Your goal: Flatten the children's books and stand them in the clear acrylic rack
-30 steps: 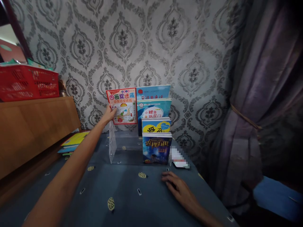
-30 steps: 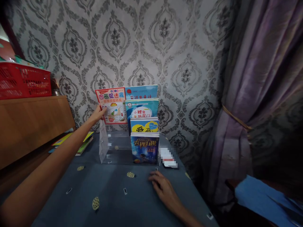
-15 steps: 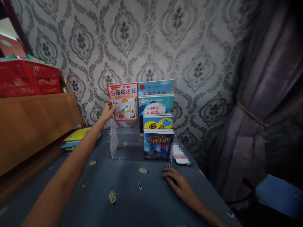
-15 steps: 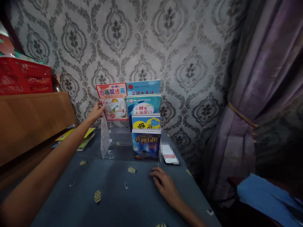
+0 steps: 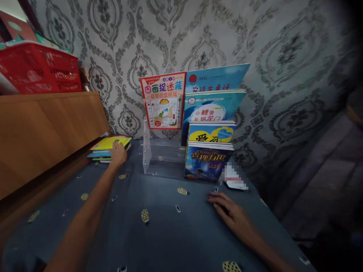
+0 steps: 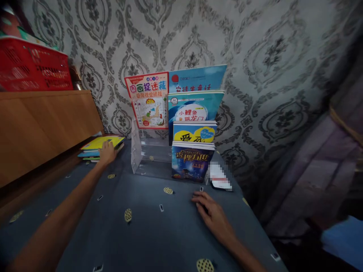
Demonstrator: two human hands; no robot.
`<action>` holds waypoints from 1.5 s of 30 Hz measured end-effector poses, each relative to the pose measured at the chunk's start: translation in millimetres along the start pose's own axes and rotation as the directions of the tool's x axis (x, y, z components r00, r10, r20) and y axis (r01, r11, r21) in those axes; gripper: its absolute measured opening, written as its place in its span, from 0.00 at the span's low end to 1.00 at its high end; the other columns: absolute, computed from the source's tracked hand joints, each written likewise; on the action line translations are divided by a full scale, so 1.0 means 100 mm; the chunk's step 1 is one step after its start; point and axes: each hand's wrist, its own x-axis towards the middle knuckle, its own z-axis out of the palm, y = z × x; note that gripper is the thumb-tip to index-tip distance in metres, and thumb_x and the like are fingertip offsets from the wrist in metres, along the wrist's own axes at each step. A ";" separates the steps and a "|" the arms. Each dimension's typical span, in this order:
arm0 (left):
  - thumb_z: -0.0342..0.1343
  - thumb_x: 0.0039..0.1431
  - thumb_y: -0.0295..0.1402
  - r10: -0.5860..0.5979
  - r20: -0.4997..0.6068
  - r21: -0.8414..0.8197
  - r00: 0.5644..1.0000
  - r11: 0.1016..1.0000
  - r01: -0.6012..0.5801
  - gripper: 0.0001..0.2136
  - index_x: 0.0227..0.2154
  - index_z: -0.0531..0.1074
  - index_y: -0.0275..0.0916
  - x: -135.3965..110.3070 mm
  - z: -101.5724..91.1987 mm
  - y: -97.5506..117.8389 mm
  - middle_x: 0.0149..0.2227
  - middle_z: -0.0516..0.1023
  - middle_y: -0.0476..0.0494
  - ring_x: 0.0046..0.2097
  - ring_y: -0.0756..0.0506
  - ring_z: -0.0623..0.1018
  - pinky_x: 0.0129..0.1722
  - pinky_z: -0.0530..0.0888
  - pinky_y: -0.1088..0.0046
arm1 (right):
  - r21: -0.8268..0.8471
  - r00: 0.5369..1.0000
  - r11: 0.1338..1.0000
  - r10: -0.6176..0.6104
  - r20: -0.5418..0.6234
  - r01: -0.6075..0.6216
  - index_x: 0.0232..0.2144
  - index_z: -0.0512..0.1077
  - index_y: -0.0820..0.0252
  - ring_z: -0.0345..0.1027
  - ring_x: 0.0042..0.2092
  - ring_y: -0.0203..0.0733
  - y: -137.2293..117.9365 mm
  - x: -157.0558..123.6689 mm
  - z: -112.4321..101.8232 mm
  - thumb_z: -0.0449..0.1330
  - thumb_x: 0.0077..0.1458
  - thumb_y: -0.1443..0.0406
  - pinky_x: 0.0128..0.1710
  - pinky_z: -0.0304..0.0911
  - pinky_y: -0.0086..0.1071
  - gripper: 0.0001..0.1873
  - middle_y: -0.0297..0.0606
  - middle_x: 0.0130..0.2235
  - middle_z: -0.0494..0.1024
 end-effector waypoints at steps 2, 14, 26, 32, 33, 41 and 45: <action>0.46 0.63 0.31 -0.003 0.031 0.172 1.000 0.985 -0.002 0.25 0.62 0.60 0.29 0.08 0.00 -0.13 0.69 0.55 0.18 0.71 0.27 0.52 0.63 0.51 0.31 | -0.002 1.000 1.000 -0.001 -0.003 0.001 0.40 0.80 0.55 0.73 0.55 0.54 0.00 0.00 0.00 0.51 0.63 0.56 0.57 0.68 0.51 0.19 0.49 0.54 0.78; 0.41 0.65 0.27 0.034 0.170 0.474 0.985 0.873 -0.112 0.22 0.60 0.64 0.29 0.24 0.09 -0.31 0.55 0.71 0.19 0.56 0.26 0.72 0.56 0.56 0.30 | -0.029 1.000 1.000 -0.009 0.002 0.009 0.43 0.79 0.55 0.73 0.56 0.54 0.07 -0.02 0.01 0.51 0.64 0.56 0.57 0.69 0.49 0.19 0.49 0.56 0.77; 0.42 0.63 0.25 0.098 0.221 0.521 0.970 0.829 -0.202 0.22 0.59 0.67 0.35 -0.12 -0.14 -0.48 0.55 0.72 0.23 0.57 0.27 0.71 0.57 0.59 0.34 | -0.034 1.000 0.999 -0.027 0.008 0.027 0.42 0.80 0.55 0.73 0.56 0.54 0.06 -0.01 0.03 0.51 0.63 0.56 0.57 0.68 0.51 0.19 0.49 0.55 0.78; 0.38 0.66 0.26 0.120 0.219 0.534 0.968 0.816 -0.222 0.23 0.61 0.65 0.35 -0.41 -0.17 -0.54 0.54 0.72 0.23 0.57 0.29 0.71 0.57 0.61 0.38 | -0.072 0.998 0.995 -0.062 -0.004 0.062 0.41 0.80 0.54 0.74 0.56 0.55 0.11 -0.01 0.05 0.51 0.63 0.55 0.57 0.70 0.51 0.19 0.48 0.54 0.78; 0.38 0.66 0.26 0.122 0.218 0.535 0.968 0.815 -0.223 0.23 0.61 0.65 0.35 -0.45 -0.17 -0.55 0.55 0.72 0.23 0.58 0.29 0.70 0.57 0.62 0.39 | -0.077 0.998 0.995 -0.065 0.006 0.065 0.41 0.80 0.54 0.73 0.56 0.55 0.11 -0.01 0.05 0.51 0.63 0.55 0.56 0.70 0.51 0.19 0.48 0.55 0.78; 0.36 0.69 0.29 0.131 0.242 0.546 0.961 0.800 -0.247 0.23 0.63 0.63 0.35 -0.77 -0.20 -0.60 0.58 0.71 0.23 0.60 0.30 0.69 0.58 0.60 0.40 | -0.071 0.997 0.995 -0.070 0.019 0.071 0.41 0.79 0.54 0.73 0.56 0.54 0.06 -0.02 0.04 0.50 0.64 0.55 0.57 0.69 0.51 0.19 0.48 0.54 0.78; 0.38 0.69 0.29 0.137 0.292 0.562 0.947 0.776 -0.286 0.22 0.62 0.64 0.36 -0.97 -0.24 -0.61 0.55 0.73 0.26 0.57 0.31 0.72 0.57 0.63 0.42 | -0.070 0.997 0.995 -0.066 0.028 0.068 0.42 0.79 0.53 0.72 0.57 0.54 0.06 -0.02 0.04 0.51 0.64 0.55 0.58 0.68 0.51 0.19 0.48 0.56 0.77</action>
